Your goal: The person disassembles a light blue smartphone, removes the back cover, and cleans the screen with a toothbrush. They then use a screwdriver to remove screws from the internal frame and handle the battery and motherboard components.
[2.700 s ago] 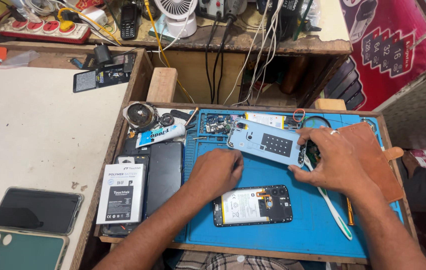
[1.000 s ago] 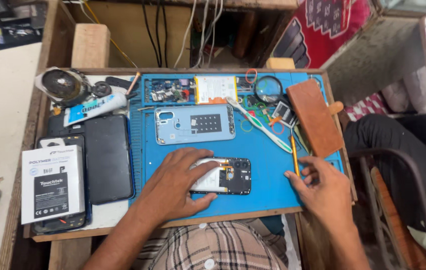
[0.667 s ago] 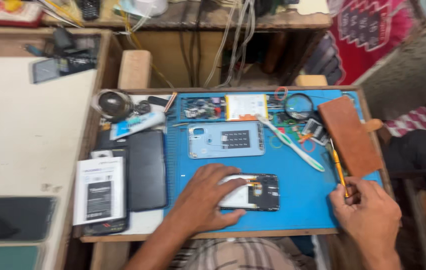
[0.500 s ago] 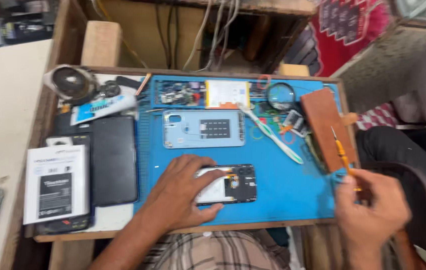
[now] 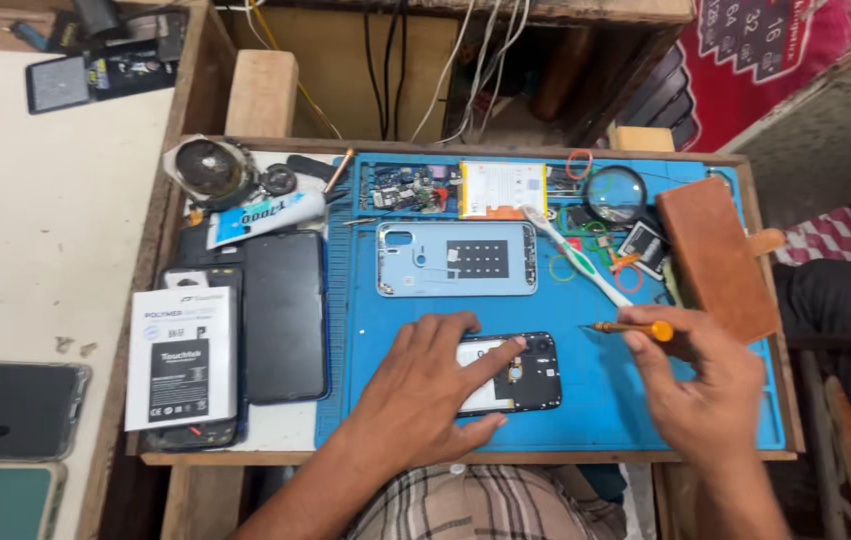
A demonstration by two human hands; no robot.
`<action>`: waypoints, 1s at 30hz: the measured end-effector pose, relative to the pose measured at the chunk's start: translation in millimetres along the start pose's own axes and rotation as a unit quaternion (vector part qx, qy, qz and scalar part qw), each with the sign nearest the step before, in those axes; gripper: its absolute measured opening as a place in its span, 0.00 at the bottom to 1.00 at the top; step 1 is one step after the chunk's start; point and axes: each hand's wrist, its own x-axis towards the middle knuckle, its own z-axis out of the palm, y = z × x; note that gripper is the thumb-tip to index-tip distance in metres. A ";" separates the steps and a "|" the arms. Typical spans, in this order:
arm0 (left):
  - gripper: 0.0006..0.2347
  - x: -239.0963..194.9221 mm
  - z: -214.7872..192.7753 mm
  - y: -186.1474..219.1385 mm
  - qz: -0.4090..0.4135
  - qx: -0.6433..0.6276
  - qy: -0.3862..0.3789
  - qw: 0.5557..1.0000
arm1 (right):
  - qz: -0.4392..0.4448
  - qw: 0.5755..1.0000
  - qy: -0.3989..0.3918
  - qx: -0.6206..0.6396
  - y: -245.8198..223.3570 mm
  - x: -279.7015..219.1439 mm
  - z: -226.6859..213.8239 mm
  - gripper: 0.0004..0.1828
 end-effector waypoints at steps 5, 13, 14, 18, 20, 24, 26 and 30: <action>0.33 9.6 2.9 0.2 0.002 -0.007 -0.014 1.000 | -0.076 0.995 0.038 -0.042 16.7 0.3 19.6 0.31; 0.29 10.2 0.2 2.5 -0.008 -0.018 -0.030 0.999 | -0.136 0.989 0.029 0.055 25.8 3.9 33.9 0.29; 0.29 10.8 -0.4 1.8 0.001 -0.013 -0.021 1.000 | -0.137 0.989 0.029 0.050 26.5 4.3 37.0 0.29; 0.34 5.8 -0.3 0.0 -0.002 -0.015 -0.002 1.000 | -0.127 0.991 0.033 0.038 30.1 1.4 40.6 0.29; 0.39 3.4 1.6 1.7 -0.016 -0.018 0.001 1.000 | -0.114 0.992 0.037 0.046 32.2 -1.1 39.9 0.29; 0.43 7.1 0.7 3.7 -0.030 -0.026 0.008 0.999 | -0.120 0.989 0.044 0.077 29.2 1.1 42.2 0.29; 0.42 5.5 0.4 5.5 -0.039 -0.036 0.011 0.999 | -0.115 0.988 0.037 0.093 25.3 -0.1 45.4 0.30; 0.40 4.9 2.0 8.0 -0.058 -0.041 0.020 0.997 | -0.132 0.987 0.021 0.084 20.1 -1.5 56.9 0.32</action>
